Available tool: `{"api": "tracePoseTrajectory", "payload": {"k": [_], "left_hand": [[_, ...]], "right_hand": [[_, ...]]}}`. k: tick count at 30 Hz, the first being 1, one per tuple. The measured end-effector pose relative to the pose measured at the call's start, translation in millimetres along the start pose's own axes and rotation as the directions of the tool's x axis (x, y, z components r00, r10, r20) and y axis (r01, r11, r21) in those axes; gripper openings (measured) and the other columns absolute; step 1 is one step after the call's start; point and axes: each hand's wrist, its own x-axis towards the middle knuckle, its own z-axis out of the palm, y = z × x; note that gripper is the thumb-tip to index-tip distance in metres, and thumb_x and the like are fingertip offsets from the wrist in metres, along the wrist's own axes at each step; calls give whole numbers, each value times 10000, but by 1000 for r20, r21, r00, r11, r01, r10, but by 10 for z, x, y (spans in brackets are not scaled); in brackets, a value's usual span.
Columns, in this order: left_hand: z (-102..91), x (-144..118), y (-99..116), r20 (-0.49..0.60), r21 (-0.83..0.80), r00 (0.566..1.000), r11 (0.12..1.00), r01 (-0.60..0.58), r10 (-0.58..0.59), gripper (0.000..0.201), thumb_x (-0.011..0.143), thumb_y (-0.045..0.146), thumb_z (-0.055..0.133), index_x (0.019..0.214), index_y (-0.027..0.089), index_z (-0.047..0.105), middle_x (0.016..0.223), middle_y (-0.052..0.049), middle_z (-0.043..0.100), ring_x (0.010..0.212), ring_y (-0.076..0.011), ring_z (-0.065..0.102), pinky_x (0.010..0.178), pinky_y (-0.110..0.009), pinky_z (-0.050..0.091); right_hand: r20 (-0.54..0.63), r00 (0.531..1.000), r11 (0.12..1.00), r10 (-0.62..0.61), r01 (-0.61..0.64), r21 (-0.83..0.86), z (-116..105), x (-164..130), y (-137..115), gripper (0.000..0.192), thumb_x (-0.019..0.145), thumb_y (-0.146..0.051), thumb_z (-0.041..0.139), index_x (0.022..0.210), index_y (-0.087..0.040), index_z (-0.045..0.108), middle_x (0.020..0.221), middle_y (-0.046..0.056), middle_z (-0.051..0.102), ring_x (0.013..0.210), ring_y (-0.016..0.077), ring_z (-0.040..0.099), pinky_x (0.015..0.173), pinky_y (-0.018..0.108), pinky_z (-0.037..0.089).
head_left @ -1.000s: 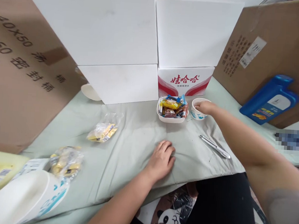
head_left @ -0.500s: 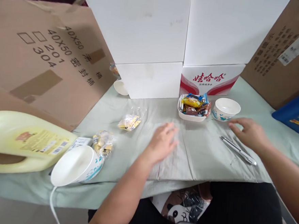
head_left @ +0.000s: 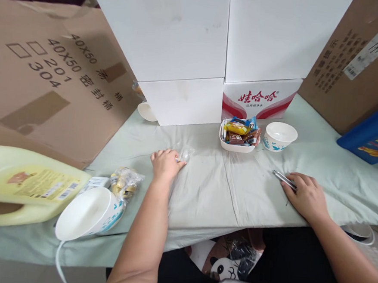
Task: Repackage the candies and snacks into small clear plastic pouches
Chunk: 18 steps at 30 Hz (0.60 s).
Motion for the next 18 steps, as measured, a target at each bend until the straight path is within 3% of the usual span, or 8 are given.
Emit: {"api": "tracePoseTrajectory", "payload": {"k": [3, 5, 7, 9, 10, 12, 15, 18], "left_hand": [[-13, -9, 50, -46, -77, 999, 996, -32, 28, 147, 763, 320, 640, 669, 210, 617, 862, -66, 704, 978, -271, 596, 1038, -476, 307], [13, -43, 130, -56, -260, 997, 964, -62, 48, 163, 769, 272, 602, 622, 207, 579, 840, -44, 701, 923, -230, 619, 995, -419, 375], [48, -131, 287, -28, -510, 991, 850, -127, 131, 176, 771, 257, 577, 606, 203, 552, 859, -37, 695, 898, -197, 634, 898, -344, 454], [72, -274, 510, -13, -699, 961, 685, -207, 277, 152, 775, 267, 578, 640, 197, 563, 900, -46, 684, 911, -186, 636, 821, -302, 492], [76, -358, 629, -20, -741, 939, 626, -244, 343, 114, 778, 267, 582, 690, 196, 586, 921, -49, 678, 910, -184, 633, 810, -299, 498], [73, -523, 842, -32, -748, 903, 589, -306, 428, 89, 779, 229, 581, 852, 202, 624, 937, -45, 666, 897, -181, 620, 835, -322, 500], [71, -694, 1025, -78, -720, 891, 592, -361, 448, 388, 787, 138, 527, 1163, 226, 561, 979, -44, 651, 938, -186, 608, 908, -375, 486], [92, -753, 1065, -126, -696, 878, 589, -410, 461, 617, 786, 85, 496, 1371, 252, 395, 1117, -72, 611, 1053, -199, 583, 979, -414, 462]], "right_hand": [[-13, 1000, 1000, -5, 5, -3, -8, -1, -6, 374, 924, -438, 440, 1042, -165, 666, 1092, 131, 679, 1009, 321, 586, 844, 454, 480], [-14, 1000, 1000, -2, 2, 5, -3, -1, 0, 365, 924, -426, 441, 1041, -165, 668, 1091, 131, 680, 1008, 319, 585, 848, 454, 480], [-12, 1000, 1000, 3, -3, 14, 3, 2, 7, 353, 921, -418, 448, 1040, -169, 670, 1093, 130, 681, 1005, 316, 585, 856, 460, 480], [-17, 1000, 1000, 10, -10, 26, -2, 9, 13, 341, 920, -407, 453, 1032, -175, 675, 1093, 130, 682, 1007, 315, 587, 865, 466, 480], [-17, 1000, 999, 7, -7, 38, -13, 12, 10, 335, 921, -401, 452, 1025, -178, 679, 1085, 132, 684, 1008, 313, 589, 873, 467, 480], [-3, 1000, 997, -14, 14, 82, -54, 13, -21, 325, 925, -394, 450, 1009, -186, 686, 1035, 133, 694, 992, 308, 603, 881, 464, 482], [66, 997, 978, -37, 23, 209, -142, -5, -193, 316, 928, -402, 454, 1036, -203, 674, 963, 117, 703, 918, 285, 641, 824, 426, 508], [155, 988, 893, -3, -67, 445, -207, -16, -539, 308, 937, -417, 448, 1096, -222, 625, 961, 88, 703, 815, 237, 664, 700, 356, 524]]}}
